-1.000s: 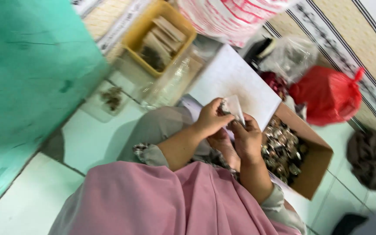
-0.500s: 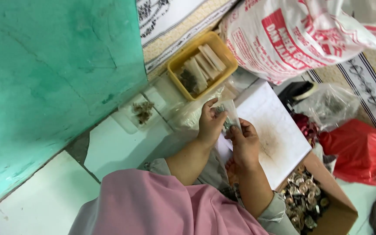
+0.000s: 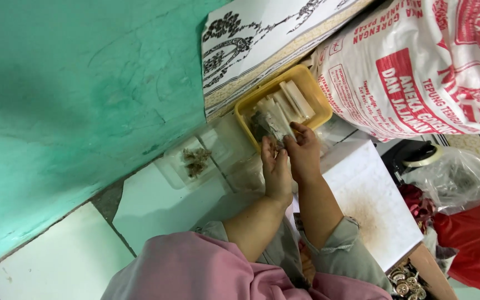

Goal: Packaging small metal medals or pins into individual plastic bags from a large box.

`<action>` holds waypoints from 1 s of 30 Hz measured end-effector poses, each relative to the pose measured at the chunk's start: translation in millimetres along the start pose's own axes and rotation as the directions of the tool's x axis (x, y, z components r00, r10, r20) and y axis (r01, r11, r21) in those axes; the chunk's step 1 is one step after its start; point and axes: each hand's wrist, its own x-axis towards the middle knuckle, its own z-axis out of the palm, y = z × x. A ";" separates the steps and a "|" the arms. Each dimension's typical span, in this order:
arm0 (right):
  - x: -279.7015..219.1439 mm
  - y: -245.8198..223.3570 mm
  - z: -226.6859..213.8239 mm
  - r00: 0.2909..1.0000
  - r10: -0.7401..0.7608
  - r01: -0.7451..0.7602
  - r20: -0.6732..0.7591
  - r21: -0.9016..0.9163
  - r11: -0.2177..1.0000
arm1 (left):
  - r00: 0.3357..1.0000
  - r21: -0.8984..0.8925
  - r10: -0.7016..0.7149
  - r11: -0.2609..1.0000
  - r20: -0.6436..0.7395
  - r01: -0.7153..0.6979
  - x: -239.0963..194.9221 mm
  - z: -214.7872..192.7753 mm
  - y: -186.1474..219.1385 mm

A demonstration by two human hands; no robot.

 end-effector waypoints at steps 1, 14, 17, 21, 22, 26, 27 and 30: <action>3.5 2.4 1.5 1.000 0.003 -0.003 0.003 -0.001 1.000 | 1.000 0.001 0.000 1.000 -0.005 0.000 5.1 -1.5 -2.1; 18.4 10.1 7.3 0.988 0.052 0.037 0.146 -0.550 0.834 | 0.998 0.209 0.056 0.976 -0.008 -0.053 21.9 0.5 -1.3; 11.3 7.6 11.3 0.964 -0.143 0.251 0.223 -0.599 0.760 | 0.997 0.301 0.074 0.951 0.001 -0.071 22.2 2.9 9.3; 13.8 23.2 0.6 0.909 -0.342 0.412 0.237 -0.619 0.669 | 0.997 0.320 0.070 0.944 0.023 -0.074 18.7 -6.1 -8.0; 12.4 22.2 -0.4 0.911 -0.343 0.409 0.230 -0.618 0.671 | 0.997 0.323 0.068 0.944 0.030 -0.074 18.7 -5.3 -8.8; -8.9 29.8 -17.4 0.910 -0.383 0.405 0.158 -0.536 0.741 | 0.972 0.338 0.193 0.913 0.136 -0.229 10.0 -5.2 -21.1; -16.5 32.9 -24.2 0.910 -0.394 0.409 0.131 -0.447 0.796 | 0.932 0.333 0.293 0.875 0.212 -0.351 7.4 -4.5 -25.8; -42.8 37.5 -52.1 0.979 -0.202 0.194 -0.034 -0.164 0.967 | 0.852 0.297 0.250 0.861 0.459 -0.413 -6.1 -1.1 -36.0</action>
